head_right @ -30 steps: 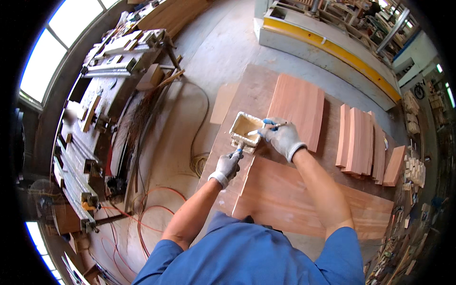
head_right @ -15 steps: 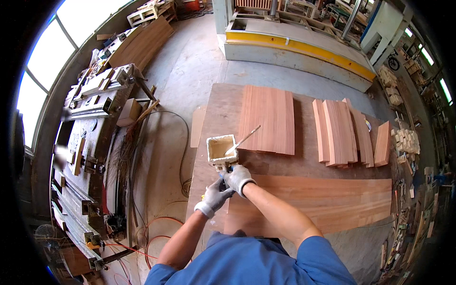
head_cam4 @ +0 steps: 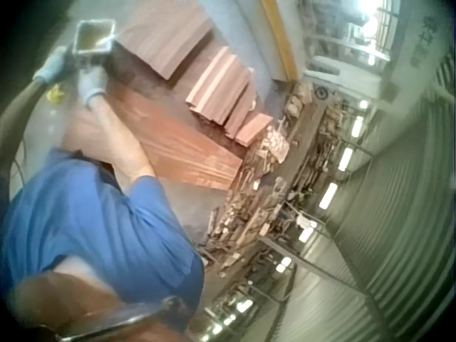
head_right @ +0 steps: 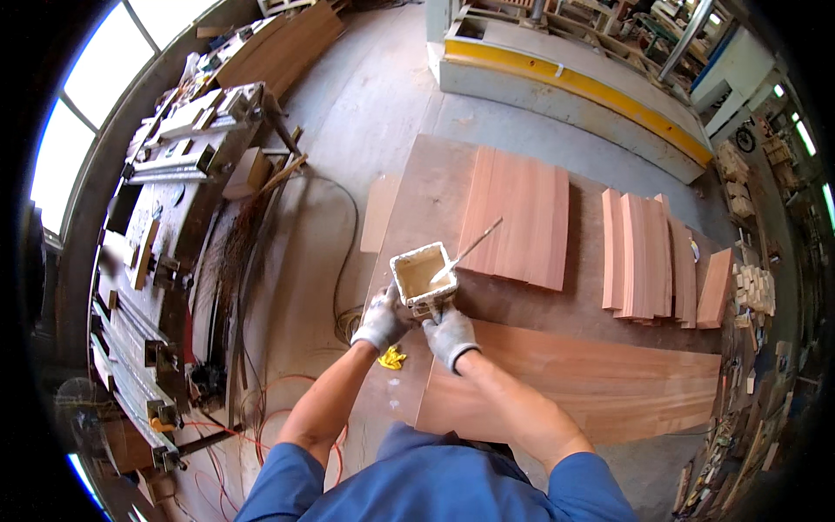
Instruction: The person opens a bucket, pours liquid into a paint tray, and uses a roller to apply a white coating to wooden boards on a workbench.
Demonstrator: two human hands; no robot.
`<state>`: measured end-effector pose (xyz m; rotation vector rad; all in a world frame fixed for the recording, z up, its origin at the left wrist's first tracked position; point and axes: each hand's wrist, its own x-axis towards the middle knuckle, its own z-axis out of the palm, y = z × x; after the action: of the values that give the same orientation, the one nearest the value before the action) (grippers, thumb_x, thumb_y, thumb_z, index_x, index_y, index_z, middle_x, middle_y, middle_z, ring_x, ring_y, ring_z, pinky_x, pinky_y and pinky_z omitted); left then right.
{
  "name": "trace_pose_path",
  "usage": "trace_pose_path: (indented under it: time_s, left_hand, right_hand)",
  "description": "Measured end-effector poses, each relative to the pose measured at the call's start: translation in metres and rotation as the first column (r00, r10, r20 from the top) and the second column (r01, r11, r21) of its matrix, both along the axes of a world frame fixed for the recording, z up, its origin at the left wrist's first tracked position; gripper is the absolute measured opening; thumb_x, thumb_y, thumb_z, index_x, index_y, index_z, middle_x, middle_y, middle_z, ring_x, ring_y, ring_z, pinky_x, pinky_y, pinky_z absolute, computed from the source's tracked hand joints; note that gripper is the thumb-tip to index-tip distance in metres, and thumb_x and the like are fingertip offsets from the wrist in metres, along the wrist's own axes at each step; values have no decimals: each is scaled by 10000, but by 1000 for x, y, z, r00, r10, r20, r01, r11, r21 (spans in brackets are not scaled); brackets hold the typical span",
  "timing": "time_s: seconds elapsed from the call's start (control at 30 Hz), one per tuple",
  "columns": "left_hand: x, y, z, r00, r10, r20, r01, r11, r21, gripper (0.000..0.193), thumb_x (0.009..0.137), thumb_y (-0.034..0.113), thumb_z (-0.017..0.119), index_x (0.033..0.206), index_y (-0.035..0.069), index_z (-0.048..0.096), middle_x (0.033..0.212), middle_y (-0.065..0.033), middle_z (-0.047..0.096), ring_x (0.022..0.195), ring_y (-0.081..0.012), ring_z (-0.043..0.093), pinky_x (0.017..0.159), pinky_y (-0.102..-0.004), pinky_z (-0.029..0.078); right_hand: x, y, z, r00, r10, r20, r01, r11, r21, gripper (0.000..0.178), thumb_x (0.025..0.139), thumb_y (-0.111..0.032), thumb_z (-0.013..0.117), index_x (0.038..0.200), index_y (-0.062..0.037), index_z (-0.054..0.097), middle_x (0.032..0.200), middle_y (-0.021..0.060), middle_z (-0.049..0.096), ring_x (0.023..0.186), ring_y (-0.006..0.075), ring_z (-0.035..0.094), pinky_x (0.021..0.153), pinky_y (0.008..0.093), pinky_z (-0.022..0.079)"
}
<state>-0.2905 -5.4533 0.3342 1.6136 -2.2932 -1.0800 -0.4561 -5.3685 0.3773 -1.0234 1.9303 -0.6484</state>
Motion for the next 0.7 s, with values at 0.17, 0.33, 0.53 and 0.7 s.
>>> trace_pose_path:
  time_s: [0.17,0.33,0.53,0.7]
  left_hand:
    - [-12,-16,-6,999,5,-46,-4,999,33,698,745,360,891,1340,133,603,1274,-244,620,1209,-441,596,1036,-503,507]
    - [-8,-8,-4,995,48,-87,-50,998,-24,750,692,354,926,1340,144,611,1240,-229,620,1186,-436,606,1013,-500,519]
    - [-13,-6,-13,992,78,-97,-81,996,-34,761,695,354,913,1370,168,615,1188,-207,630,1165,-416,615,1015,-491,521]
    - [-18,0,-7,982,142,-123,-149,988,-48,762,685,368,922,1350,128,640,1198,-210,635,1140,-412,626,1011,-470,525]
  right_hand:
    - [-25,-3,31,982,188,-30,-185,980,79,410,885,-239,725,1228,-29,646,1128,261,725,1087,445,680,934,487,557]
    - [-21,-6,63,986,-4,167,-55,937,344,365,878,-224,734,1157,-1,656,1029,219,741,902,391,719,873,470,584]
    - [-21,13,19,978,99,-184,-119,987,-104,298,877,-214,717,1092,-13,675,955,225,735,846,404,718,791,469,580]
    - [-46,22,51,997,80,-15,-81,973,-216,248,893,-160,722,1066,15,693,955,186,749,872,298,708,806,417,555]
